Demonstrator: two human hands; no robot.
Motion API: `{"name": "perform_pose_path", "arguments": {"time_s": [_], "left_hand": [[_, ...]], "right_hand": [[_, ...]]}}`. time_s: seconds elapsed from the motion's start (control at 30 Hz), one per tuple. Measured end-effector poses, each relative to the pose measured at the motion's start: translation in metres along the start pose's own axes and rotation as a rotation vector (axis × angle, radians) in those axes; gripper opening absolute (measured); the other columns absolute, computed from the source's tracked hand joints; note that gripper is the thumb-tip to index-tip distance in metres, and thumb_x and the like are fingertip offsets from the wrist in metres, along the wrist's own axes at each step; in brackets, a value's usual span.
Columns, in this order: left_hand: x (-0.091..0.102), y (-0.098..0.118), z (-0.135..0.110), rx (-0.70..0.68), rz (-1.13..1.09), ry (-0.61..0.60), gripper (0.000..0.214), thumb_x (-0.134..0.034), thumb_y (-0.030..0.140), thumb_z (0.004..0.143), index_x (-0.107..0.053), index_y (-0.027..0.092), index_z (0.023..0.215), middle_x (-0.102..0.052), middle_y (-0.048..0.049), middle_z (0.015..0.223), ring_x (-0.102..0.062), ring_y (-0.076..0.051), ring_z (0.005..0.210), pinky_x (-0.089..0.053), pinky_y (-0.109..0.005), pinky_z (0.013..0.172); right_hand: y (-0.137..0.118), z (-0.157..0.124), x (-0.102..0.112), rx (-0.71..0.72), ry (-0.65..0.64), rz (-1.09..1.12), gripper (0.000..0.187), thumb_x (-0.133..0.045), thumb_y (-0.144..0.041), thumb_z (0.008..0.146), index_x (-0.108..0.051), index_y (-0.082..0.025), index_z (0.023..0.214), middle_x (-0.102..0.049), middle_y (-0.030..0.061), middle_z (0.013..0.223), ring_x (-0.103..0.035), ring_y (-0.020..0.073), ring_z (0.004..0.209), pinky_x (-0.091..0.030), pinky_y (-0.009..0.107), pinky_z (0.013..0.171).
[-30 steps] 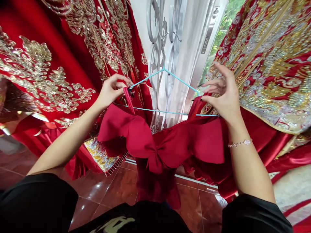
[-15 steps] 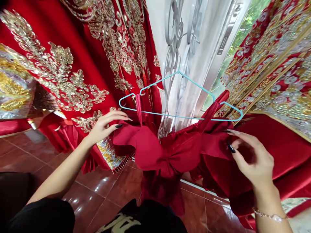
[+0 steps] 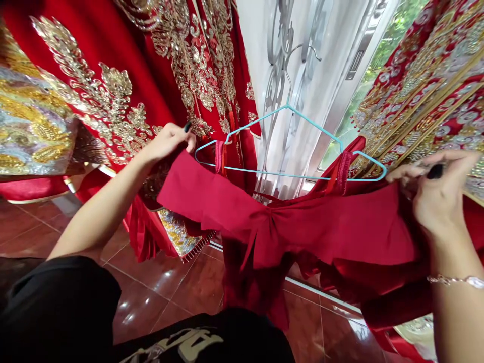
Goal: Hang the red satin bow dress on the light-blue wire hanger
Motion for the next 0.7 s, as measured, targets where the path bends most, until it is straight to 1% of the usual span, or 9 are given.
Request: {"name": "perform_pose_path", "arguments": {"time_s": [0.1,0.17,0.23,0.33,0.4,0.47,0.57,0.63,0.7], "left_hand": [[0.007,0.013,0.035,-0.035,0.138,-0.098,0.056,-0.047,0.052,0.092,-0.056,0.017,0.049,-0.054,-0.0016,0.051,-0.044,-0.010,0.048,-0.044,-0.029,0.066],[0.005,0.022,0.053,-0.062,0.195,-0.125,0.054,-0.046,0.045,0.093,-0.053,0.017,0.048,-0.051,-0.0007,0.049,-0.043,-0.010,0.047,-0.044,-0.029,0.067],[0.001,0.031,0.066,-0.103,0.231,-0.137,0.052,-0.045,0.040,0.093,-0.052,0.017,0.047,-0.049,-0.0006,0.047,-0.045,-0.011,0.049,-0.044,-0.030,0.068],[-0.010,0.050,0.079,-0.152,0.269,-0.119,0.047,-0.045,0.031,0.092,-0.052,0.018,0.047,-0.048,-0.0011,0.047,-0.050,-0.014,0.056,-0.044,-0.033,0.073],[-0.019,0.065,0.085,-0.179,0.293,-0.119,0.044,-0.044,0.026,0.091,-0.051,0.018,0.048,-0.049,-0.0013,0.048,-0.051,-0.014,0.062,-0.044,-0.033,0.077],[-0.030,0.081,0.090,-0.210,0.317,-0.121,0.042,-0.044,0.024,0.091,-0.050,0.019,0.050,-0.051,-0.0014,0.050,-0.052,-0.015,0.066,-0.044,-0.035,0.081],[-0.046,0.101,0.092,-0.240,0.348,-0.056,0.035,-0.046,0.028,0.093,-0.057,0.017,0.062,-0.060,-0.0030,0.062,-0.059,-0.018,0.079,-0.044,-0.037,0.091],[-0.053,0.108,0.089,-0.242,0.350,0.051,0.025,-0.049,0.030,0.094,-0.064,0.016,0.080,-0.067,-0.0058,0.080,-0.062,-0.021,0.094,-0.044,-0.038,0.094],[-0.058,0.109,0.084,-0.214,0.337,0.142,0.020,-0.051,0.029,0.093,-0.065,0.016,0.098,-0.069,-0.0087,0.096,-0.062,-0.022,0.103,-0.046,-0.036,0.093]], "right_hand": [[-0.019,0.010,-0.005,0.083,-0.125,0.032,0.071,-0.044,-0.094,0.068,-0.024,-0.030,0.092,-0.061,0.0070,0.070,-0.044,0.0154,0.044,-0.031,0.032,0.047],[-0.025,0.015,-0.008,0.093,-0.194,0.011,0.078,-0.037,-0.100,0.062,-0.021,-0.029,0.093,-0.062,0.0078,0.072,-0.038,0.0137,0.043,-0.031,0.033,0.048],[-0.028,0.017,-0.010,0.112,-0.221,0.010,0.079,-0.036,-0.100,0.061,-0.019,-0.029,0.093,-0.062,0.0072,0.074,-0.037,0.0136,0.045,-0.032,0.034,0.051],[-0.029,0.015,-0.011,0.157,-0.210,-0.002,0.077,-0.036,-0.098,0.065,-0.018,-0.029,0.095,-0.055,0.0031,0.074,-0.040,0.0148,0.051,-0.036,0.036,0.058],[-0.030,0.011,-0.012,0.174,-0.204,0.013,0.077,-0.037,-0.097,0.066,-0.019,-0.029,0.096,-0.049,0.0001,0.073,-0.045,0.0164,0.056,-0.040,0.038,0.064],[-0.031,0.007,-0.013,0.182,-0.210,0.052,0.078,-0.040,-0.097,0.065,-0.019,-0.029,0.098,-0.046,0.0001,0.077,-0.051,0.0183,0.064,-0.042,0.039,0.069],[-0.033,0.002,-0.011,0.186,-0.234,0.078,0.074,-0.045,-0.093,0.068,-0.021,-0.030,0.100,-0.044,0.0009,0.084,-0.052,0.0175,0.069,-0.043,0.039,0.074],[-0.035,0.000,-0.009,0.194,-0.235,0.080,0.072,-0.047,-0.090,0.070,-0.022,-0.030,0.100,-0.042,0.0005,0.085,-0.049,0.0162,0.067,-0.043,0.039,0.073],[-0.038,-0.001,-0.005,0.188,-0.228,0.078,0.071,-0.048,-0.089,0.072,-0.022,-0.030,0.101,-0.041,0.0002,0.085,-0.049,0.0163,0.067,-0.043,0.039,0.072]]}}
Point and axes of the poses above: each hand's wrist, its own z-axis towards the middle knuckle, its own x-axis out of the back of the hand, y = z × x, the point moved 1 cm from there along z, towards the middle knuckle
